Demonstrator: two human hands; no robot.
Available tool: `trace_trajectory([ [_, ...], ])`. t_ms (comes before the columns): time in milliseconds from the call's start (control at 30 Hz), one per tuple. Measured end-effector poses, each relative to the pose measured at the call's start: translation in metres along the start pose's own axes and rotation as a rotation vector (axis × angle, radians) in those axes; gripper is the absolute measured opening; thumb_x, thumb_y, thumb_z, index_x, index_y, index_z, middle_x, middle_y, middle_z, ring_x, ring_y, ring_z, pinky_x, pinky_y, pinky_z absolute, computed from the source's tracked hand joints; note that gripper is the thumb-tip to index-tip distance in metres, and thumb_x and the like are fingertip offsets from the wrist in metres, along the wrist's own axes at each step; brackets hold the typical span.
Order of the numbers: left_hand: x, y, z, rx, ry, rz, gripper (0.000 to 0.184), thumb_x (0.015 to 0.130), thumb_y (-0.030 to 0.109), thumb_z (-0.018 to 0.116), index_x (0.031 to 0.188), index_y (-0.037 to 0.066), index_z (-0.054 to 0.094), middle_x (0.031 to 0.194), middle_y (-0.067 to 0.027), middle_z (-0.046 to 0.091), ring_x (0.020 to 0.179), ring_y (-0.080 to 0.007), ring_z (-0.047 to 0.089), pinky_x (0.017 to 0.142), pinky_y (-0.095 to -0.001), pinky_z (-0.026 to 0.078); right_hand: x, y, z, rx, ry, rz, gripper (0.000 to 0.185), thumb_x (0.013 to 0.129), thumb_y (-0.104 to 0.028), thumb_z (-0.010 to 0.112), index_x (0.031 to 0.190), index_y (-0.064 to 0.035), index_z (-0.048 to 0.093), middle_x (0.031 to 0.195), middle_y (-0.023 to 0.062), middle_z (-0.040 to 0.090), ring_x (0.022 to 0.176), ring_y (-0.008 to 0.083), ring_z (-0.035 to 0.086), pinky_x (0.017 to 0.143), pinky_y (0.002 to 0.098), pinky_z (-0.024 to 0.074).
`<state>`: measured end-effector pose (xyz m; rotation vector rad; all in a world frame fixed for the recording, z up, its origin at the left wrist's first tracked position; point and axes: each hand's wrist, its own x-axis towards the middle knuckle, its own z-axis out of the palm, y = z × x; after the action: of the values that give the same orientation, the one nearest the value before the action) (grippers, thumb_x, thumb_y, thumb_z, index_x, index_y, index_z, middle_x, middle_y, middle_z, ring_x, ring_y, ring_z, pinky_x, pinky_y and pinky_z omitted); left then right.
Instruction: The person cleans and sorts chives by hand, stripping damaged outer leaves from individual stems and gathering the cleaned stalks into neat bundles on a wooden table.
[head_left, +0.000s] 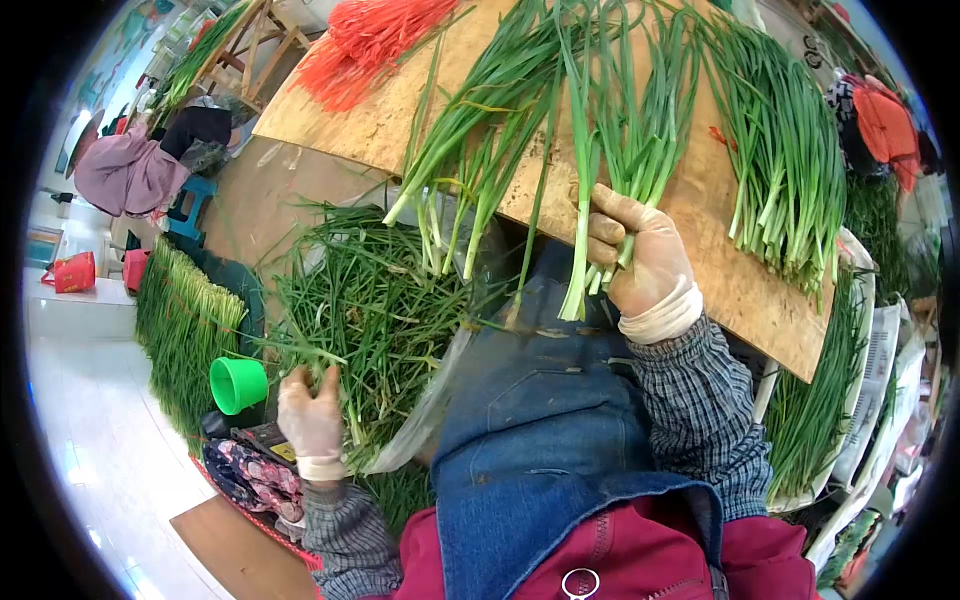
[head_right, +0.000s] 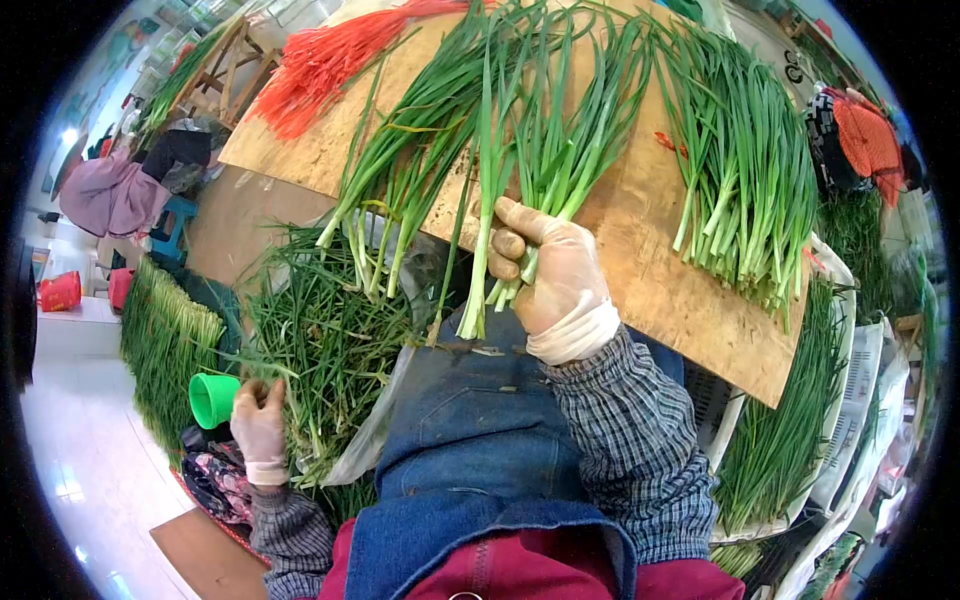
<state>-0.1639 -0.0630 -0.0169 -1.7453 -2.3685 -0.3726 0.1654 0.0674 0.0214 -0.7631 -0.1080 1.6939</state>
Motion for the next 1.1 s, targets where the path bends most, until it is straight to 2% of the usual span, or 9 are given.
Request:
trace_trajectory([
  [200, 0.011, 0.161, -0.025, -1.401, -0.776, -0.096, 0.041, 0.078, 0.014, 0.063, 0.113, -0.004, 0.051, 0.088, -0.0118, 0.065, 0.075, -0.014, 0.061, 0.071, -0.0248, 0.049, -0.005, 0.008, -0.009, -0.008, -0.096, 0.007, 0.006, 0.084, -0.002, 0.052, 0.089, -0.0005, 0.051, 0.066, 0.0009, 0.047, 0.046, 0.0076, 0.038, 0.04, 0.0201, 0.0296],
  [267, 0.015, 0.196, -0.025, -1.402, -0.899, -0.031, 0.041, 0.077, 0.012, 0.064, 0.114, -0.002, 0.051, 0.082, -0.0116, 0.064, 0.068, -0.0123, 0.059, 0.061, -0.0256, 0.048, -0.017, 0.011, -0.006, -0.049, -0.073, -0.016, 0.006, 0.084, -0.005, 0.052, 0.089, -0.0016, 0.051, 0.064, -0.0005, 0.046, 0.045, 0.0072, 0.036, 0.039, 0.0203, 0.0283],
  [433, 0.007, 0.217, -0.008, -1.165, -0.279, 0.397, 0.031, 0.08, 0.003, 0.06, 0.11, -0.001, 0.055, 0.082, -0.0111, 0.063, 0.067, -0.0161, 0.059, 0.061, -0.0245, 0.048, -0.046, 0.009, 0.003, -0.382, 0.075, -0.064, 0.016, 0.082, -0.015, 0.059, 0.085, -0.0003, 0.056, 0.059, 0.0015, 0.051, 0.04, 0.0049, 0.037, 0.036, 0.0186, 0.0277],
  [533, 0.015, 0.203, -0.006, -1.066, -0.287, 0.586, 0.018, 0.079, 0.004, 0.061, 0.096, -0.001, 0.061, 0.08, -0.0137, 0.063, 0.068, -0.0199, 0.061, 0.061, -0.0256, 0.049, -0.047, 0.01, 0.004, -0.436, 0.121, -0.025, 0.017, 0.08, -0.014, 0.061, 0.088, 0.0004, 0.056, 0.062, 0.0043, 0.055, 0.041, 0.0054, 0.04, 0.036, 0.0178, 0.0306],
  [600, 0.023, 0.19, -0.004, -1.151, -0.201, 0.27, 0.015, 0.077, 0.013, 0.064, 0.083, -0.001, 0.062, 0.078, -0.0159, 0.062, 0.068, -0.0279, 0.062, 0.06, -0.0329, 0.05, -0.038, 0.002, -0.016, -0.41, 0.043, 0.0, 0.018, 0.078, -0.013, 0.062, 0.089, 0.0004, 0.056, 0.064, 0.0056, 0.056, 0.043, 0.0063, 0.044, 0.037, 0.0179, 0.0334],
  [700, 0.028, 0.174, 0.007, -0.817, -0.39, 0.182, 0.021, 0.08, 0.012, 0.061, 0.095, -0.003, 0.062, 0.085, -0.015, 0.064, 0.074, -0.0177, 0.062, 0.065, -0.0262, 0.049, -0.031, -0.009, -0.028, -0.088, -0.24, -0.041, 0.019, 0.083, -0.015, 0.056, 0.095, -0.0002, 0.055, 0.07, 0.0057, 0.057, 0.057, 0.0129, 0.054, 0.049, 0.026, 0.0483],
  [833, 0.026, 0.187, 0.029, -1.148, -0.813, -0.033, 0.025, 0.081, 0.01, 0.058, 0.102, -0.003, 0.059, 0.082, -0.0087, 0.064, 0.069, -0.01, 0.058, 0.06, -0.0217, 0.045, -0.031, -0.01, -0.022, -0.012, -0.273, 0.083, 0.022, 0.086, -0.019, 0.053, 0.099, -0.0007, 0.053, 0.076, 0.0058, 0.055, 0.067, 0.0141, 0.055, 0.057, 0.0326, 0.0501],
  [933, 0.019, 0.167, 0.011, -1.161, -0.625, 0.02, 0.021, 0.08, 0.01, 0.057, 0.096, -0.003, 0.06, 0.076, -0.014, 0.063, 0.065, -0.017, 0.061, 0.059, -0.027, 0.048, -0.018, 0.001, -0.032, 0.062, -0.196, 0.287, 0.019, 0.087, -0.017, 0.053, 0.096, -0.0006, 0.052, 0.073, 0.0033, 0.049, 0.055, 0.0095, 0.042, 0.044, 0.0223, 0.0328],
  [1100, -0.009, 0.024, 0.018, -0.688, -0.254, -0.286, 0.017, 0.082, 0.009, 0.052, 0.093, -0.001, 0.062, 0.081, -0.0125, 0.066, 0.061, -0.0175, 0.061, 0.053, -0.0254, 0.048, -0.011, 0.01, -0.017, -0.006, -0.236, 0.275, 0.013, 0.085, -0.013, 0.053, 0.09, -0.0013, 0.052, 0.06, -0.0044, 0.035, 0.046, 0.0049, 0.033, 0.038, 0.0206, 0.0266],
])
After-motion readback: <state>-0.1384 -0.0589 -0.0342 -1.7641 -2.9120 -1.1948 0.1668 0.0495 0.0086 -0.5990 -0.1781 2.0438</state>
